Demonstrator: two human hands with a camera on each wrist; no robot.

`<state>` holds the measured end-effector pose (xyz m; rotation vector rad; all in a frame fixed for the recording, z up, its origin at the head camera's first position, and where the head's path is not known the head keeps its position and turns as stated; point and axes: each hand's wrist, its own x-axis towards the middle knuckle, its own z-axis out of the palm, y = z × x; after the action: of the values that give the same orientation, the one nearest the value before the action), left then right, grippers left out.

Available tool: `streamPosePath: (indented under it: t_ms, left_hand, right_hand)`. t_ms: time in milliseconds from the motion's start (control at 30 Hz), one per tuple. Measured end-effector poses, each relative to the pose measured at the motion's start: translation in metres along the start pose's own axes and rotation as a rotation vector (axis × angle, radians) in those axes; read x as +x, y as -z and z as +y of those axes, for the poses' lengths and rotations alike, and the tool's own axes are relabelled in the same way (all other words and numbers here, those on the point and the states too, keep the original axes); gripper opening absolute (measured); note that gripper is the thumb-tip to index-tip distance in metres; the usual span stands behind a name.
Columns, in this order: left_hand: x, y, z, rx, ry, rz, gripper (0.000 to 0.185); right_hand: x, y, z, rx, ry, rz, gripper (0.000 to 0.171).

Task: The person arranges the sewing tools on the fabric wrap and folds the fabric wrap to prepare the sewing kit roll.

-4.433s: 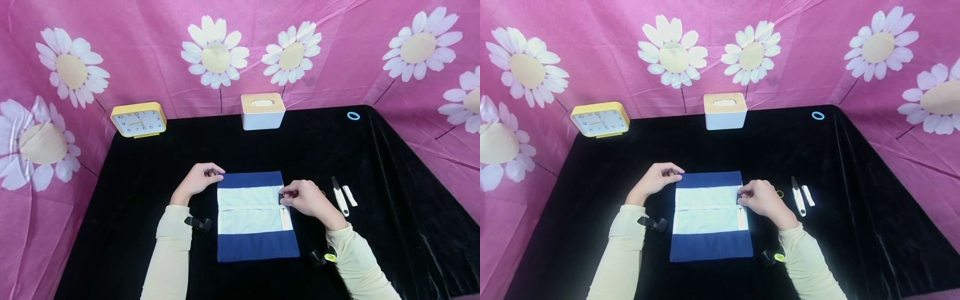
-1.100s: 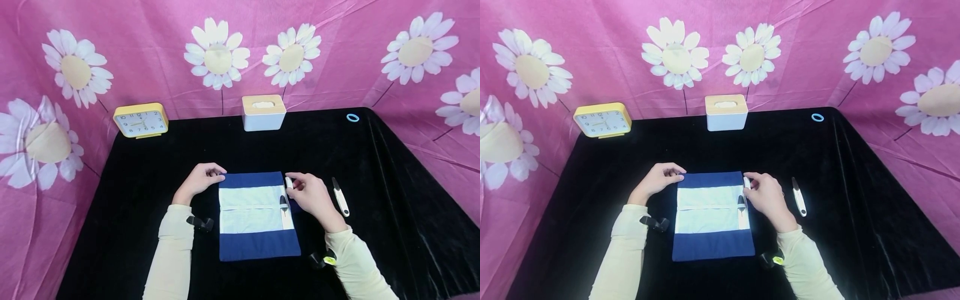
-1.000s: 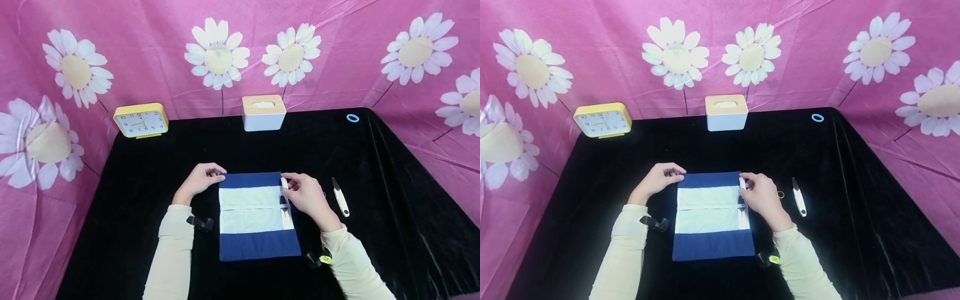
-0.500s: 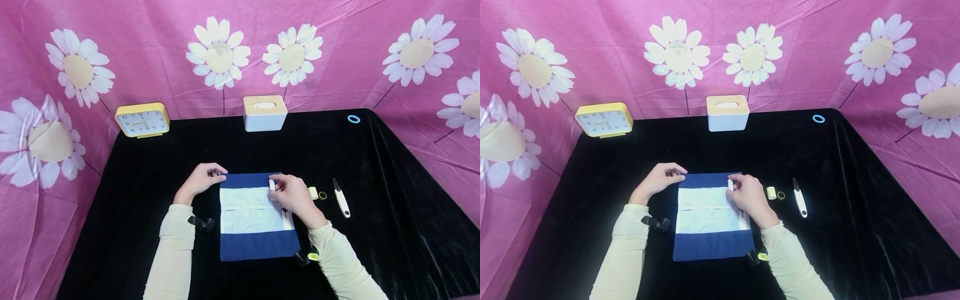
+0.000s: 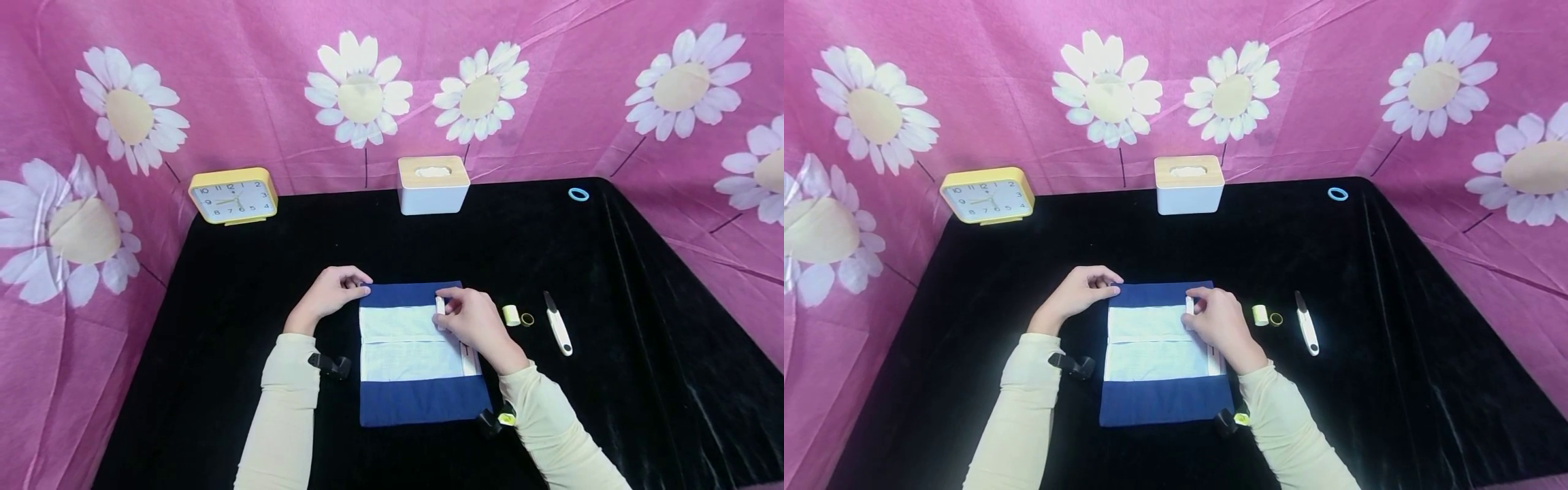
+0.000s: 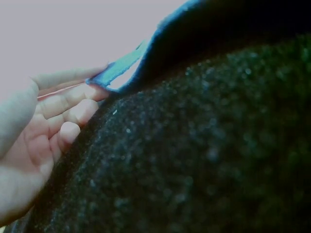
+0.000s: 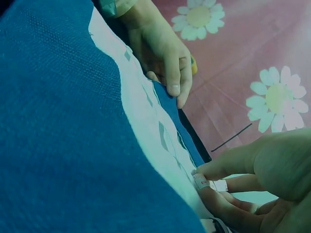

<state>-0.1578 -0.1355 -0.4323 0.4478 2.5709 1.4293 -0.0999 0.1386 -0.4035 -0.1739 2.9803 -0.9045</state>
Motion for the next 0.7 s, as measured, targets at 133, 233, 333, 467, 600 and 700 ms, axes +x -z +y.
streamPosePath:
  t_ms: [133,233,333,467,600,700]
  left_hand:
    - [-0.0002,-0.0002,-0.0004,0.010,0.002,-0.002,0.013]
    - [0.0000,0.0000,-0.0004,0.009,0.004,-0.001,0.013]
    - [0.0003,0.0001,-0.0001,0.006,0.007,-0.001,0.012]
    - [0.0006,0.0001,0.0004,0.004,0.013,-0.003,0.012]
    - [0.0002,0.0006,0.0010,0.001,0.018,-0.004,0.012]
    - [-0.0004,0.0010,0.0014,0.002,0.023,-0.005,0.012]
  right_hand:
    - [0.0000,-0.0008,0.0002,0.007,0.003,-0.006,0.039]
    - [-0.0001,-0.0007,-0.0002,0.004,0.007,-0.010,0.039]
    - [-0.0006,-0.0002,0.0003,-0.003,0.013,-0.016,0.039]
    - [-0.0014,0.0006,0.0007,-0.005,0.021,-0.027,0.039]
    - [-0.0025,0.0010,-0.0003,0.001,0.020,-0.042,0.039]
    - [-0.0031,0.0011,-0.0014,0.003,0.021,-0.049,0.038]
